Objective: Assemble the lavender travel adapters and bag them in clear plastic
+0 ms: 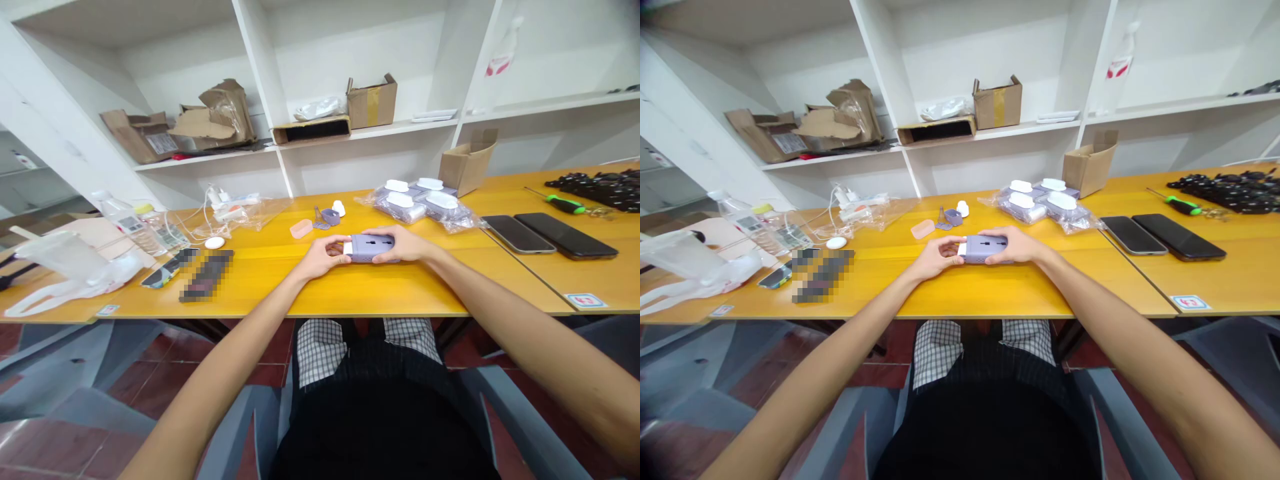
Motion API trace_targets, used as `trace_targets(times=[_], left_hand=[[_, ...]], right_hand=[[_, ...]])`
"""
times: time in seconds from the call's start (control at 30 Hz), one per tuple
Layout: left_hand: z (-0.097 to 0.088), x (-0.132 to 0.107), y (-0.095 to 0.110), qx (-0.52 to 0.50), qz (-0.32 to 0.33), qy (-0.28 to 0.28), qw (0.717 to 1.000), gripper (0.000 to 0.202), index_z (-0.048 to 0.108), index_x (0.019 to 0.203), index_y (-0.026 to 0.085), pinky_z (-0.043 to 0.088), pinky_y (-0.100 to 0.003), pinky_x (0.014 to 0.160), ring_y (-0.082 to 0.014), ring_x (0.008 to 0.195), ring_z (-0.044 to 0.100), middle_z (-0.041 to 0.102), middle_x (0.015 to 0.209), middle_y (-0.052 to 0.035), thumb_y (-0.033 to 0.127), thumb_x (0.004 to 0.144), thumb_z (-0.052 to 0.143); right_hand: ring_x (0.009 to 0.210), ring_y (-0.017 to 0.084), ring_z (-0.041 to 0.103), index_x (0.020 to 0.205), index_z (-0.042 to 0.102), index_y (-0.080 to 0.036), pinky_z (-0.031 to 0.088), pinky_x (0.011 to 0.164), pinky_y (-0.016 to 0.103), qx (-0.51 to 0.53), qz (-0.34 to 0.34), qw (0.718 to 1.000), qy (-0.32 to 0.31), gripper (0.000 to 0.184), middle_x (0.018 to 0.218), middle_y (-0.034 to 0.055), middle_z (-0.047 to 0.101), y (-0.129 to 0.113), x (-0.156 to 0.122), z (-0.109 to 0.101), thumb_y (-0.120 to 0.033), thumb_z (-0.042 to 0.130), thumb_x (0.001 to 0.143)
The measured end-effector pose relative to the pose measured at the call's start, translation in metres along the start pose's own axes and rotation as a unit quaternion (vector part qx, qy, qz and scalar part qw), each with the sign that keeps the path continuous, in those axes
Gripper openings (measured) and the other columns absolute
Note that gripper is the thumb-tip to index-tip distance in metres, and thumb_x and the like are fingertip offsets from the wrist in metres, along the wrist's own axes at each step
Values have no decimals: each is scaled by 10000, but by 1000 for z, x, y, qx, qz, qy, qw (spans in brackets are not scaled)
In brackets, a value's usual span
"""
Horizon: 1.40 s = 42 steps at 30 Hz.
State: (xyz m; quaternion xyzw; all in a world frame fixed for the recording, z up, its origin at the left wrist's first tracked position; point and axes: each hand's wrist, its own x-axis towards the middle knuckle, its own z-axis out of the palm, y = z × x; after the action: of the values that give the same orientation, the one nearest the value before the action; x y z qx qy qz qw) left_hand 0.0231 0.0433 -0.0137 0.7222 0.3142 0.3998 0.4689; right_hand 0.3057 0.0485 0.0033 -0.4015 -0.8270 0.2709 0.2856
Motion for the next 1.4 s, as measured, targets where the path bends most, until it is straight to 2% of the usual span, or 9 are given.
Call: trace_targets(times=[0.13,0.33,0.47,0.57,0.67,0.93,1.4], left_hand=[[0,1,-1,-5,-6,-2,1000,616,712,1222,132,573,-433,911,-184,872,678,718,951,-70,269,670,949],[0,0,1,-13,-21,1,1000,660,710,1210,130,576,-420,904,-183,867,679,724,954,-74,261,620,974],[-5,2,2,-36,-41,-14,998,684,711,1230,140,567,-436,941,-206,939,698,743,1062,-111,216,604,976],[-9,4,2,-71,-59,-40,995,684,706,1267,157,575,-452,939,-247,1035,705,737,1170,-148,204,633,960],[-12,4,2,-85,-62,-43,994,638,717,1261,168,580,-445,928,-259,1073,699,726,1223,-159,203,665,942],[-10,4,-2,-48,-56,-28,997,642,707,1289,151,573,-452,931,-226,962,716,760,1018,-111,180,683,917],[-10,4,-4,-33,-56,-26,998,664,692,1297,141,571,-426,913,-210,906,725,761,936,-82,161,673,919]], right_hand=[[1351,384,599,1451,655,-266,414,1210,593,2,10,1000,2,849,1463,76,657,-5,-1,-2,-479,890,663],[1300,374,632,1446,658,-267,445,1185,585,6,15,1000,-7,867,1431,71,677,-6,0,-3,-482,899,642],[1313,375,626,1446,660,-261,443,1195,566,23,19,1000,-8,878,1430,69,680,-3,1,-4,-478,908,632],[1305,382,633,1437,669,-273,452,1186,579,25,25,999,-4,854,1417,63,690,-3,1,-5,-476,903,641],[1288,384,644,1436,671,-265,457,1181,586,21,36,999,-3,847,1407,67,697,-4,1,-7,-473,900,647],[1305,379,635,1449,656,-266,443,1188,592,26,29,999,-4,875,1441,75,675,-6,0,-6,-495,907,643],[1312,381,629,1463,641,-250,443,1184,581,24,23,999,-5,903,1443,94,670,-7,0,-3,-490,907,635]])
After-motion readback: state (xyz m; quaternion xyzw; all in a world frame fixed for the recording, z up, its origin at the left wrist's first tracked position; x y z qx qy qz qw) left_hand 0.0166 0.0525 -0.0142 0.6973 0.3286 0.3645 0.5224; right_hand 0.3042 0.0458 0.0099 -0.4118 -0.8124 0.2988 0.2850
